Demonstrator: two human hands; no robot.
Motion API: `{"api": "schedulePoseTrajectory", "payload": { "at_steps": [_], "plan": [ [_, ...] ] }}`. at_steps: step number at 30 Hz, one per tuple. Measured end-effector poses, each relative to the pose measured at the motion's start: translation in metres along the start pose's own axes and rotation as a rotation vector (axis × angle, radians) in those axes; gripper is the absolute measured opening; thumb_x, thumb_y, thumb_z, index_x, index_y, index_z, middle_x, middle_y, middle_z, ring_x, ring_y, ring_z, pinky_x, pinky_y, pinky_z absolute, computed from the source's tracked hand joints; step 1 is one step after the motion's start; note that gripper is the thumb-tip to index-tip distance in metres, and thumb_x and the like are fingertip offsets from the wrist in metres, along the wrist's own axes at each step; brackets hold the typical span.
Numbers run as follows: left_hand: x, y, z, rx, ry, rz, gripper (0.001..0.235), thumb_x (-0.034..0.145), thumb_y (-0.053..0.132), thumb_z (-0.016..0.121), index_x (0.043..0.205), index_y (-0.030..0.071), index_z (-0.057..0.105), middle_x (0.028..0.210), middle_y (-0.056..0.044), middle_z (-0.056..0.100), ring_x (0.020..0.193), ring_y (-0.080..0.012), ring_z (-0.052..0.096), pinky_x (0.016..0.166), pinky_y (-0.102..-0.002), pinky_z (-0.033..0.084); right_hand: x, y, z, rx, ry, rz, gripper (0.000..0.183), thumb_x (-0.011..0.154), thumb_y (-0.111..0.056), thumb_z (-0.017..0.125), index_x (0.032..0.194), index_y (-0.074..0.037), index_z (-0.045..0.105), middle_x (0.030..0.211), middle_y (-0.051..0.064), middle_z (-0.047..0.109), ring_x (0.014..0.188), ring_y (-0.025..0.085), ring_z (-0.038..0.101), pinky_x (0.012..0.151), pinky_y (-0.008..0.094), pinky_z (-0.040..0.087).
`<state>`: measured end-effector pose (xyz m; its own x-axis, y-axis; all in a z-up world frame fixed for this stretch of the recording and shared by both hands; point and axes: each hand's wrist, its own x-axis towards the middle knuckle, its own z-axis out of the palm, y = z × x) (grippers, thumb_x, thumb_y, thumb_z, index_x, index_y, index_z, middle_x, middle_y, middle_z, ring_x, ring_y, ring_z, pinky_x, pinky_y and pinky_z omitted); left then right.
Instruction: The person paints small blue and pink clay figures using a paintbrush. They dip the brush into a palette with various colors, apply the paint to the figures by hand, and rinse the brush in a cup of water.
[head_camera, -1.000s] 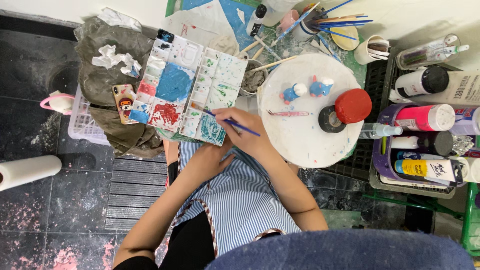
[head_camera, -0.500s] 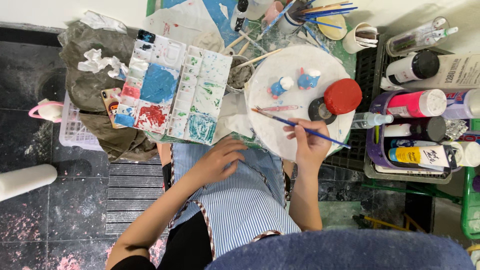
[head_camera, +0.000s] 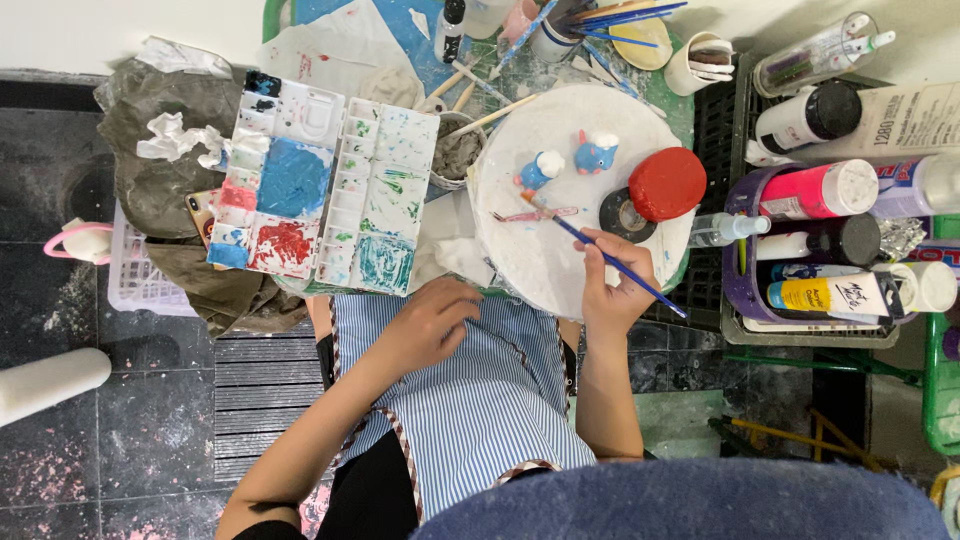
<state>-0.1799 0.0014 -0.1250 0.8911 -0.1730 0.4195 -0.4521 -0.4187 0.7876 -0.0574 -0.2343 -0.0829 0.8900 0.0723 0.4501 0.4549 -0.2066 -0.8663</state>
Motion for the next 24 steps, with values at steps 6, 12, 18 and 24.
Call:
{"api": "schedulePoseTrajectory", "payload": {
  "at_steps": [6,12,18,24],
  "plan": [
    [0.015,0.035,-0.021,0.104,-0.049,0.124,0.029,0.083,0.004,0.071,0.112,0.007,0.068,0.120,-0.007,0.070,0.112,-0.0274,0.067,0.097,-0.044,0.053,0.007,0.007,-0.004,-0.072,0.042,-0.045,0.016,0.102,0.007,0.069,0.108,0.003,0.055,0.110,0.022,0.073,0.095,0.022,0.074,0.087,0.031,0.061],
    [0.064,0.033,-0.058,0.369,0.025,-0.040,0.031,0.085,0.009,0.072,0.116,0.007,0.068,0.116,-0.008,0.069,0.111,-0.0287,0.066,0.098,-0.047,0.049,0.009,0.001,-0.004,-0.099,-0.012,-0.096,0.018,0.096,0.006,0.075,0.104,0.001,0.060,0.107,0.020,0.074,0.098,0.022,0.075,0.089,0.032,0.061],
    [0.103,0.013,-0.058,0.619,-0.108,-0.041,0.043,0.082,0.016,0.067,0.122,0.000,0.067,0.132,-0.011,0.066,0.127,-0.0256,0.058,0.106,-0.047,0.041,0.013,-0.002,-0.010,-0.225,-0.012,-0.139,0.018,0.093,0.007,0.079,0.101,0.002,0.064,0.106,0.021,0.076,0.097,0.026,0.077,0.085,0.034,0.062],
    [0.097,0.005,-0.046,0.590,-0.102,-0.066,0.042,0.085,0.015,0.066,0.125,0.000,0.068,0.139,-0.009,0.063,0.131,-0.0250,0.056,0.111,-0.045,0.040,0.010,0.016,-0.032,0.097,0.051,-0.020,0.017,0.100,0.005,0.071,0.108,0.001,0.056,0.110,0.023,0.073,0.090,0.024,0.075,0.083,0.037,0.065]
  ]
}}
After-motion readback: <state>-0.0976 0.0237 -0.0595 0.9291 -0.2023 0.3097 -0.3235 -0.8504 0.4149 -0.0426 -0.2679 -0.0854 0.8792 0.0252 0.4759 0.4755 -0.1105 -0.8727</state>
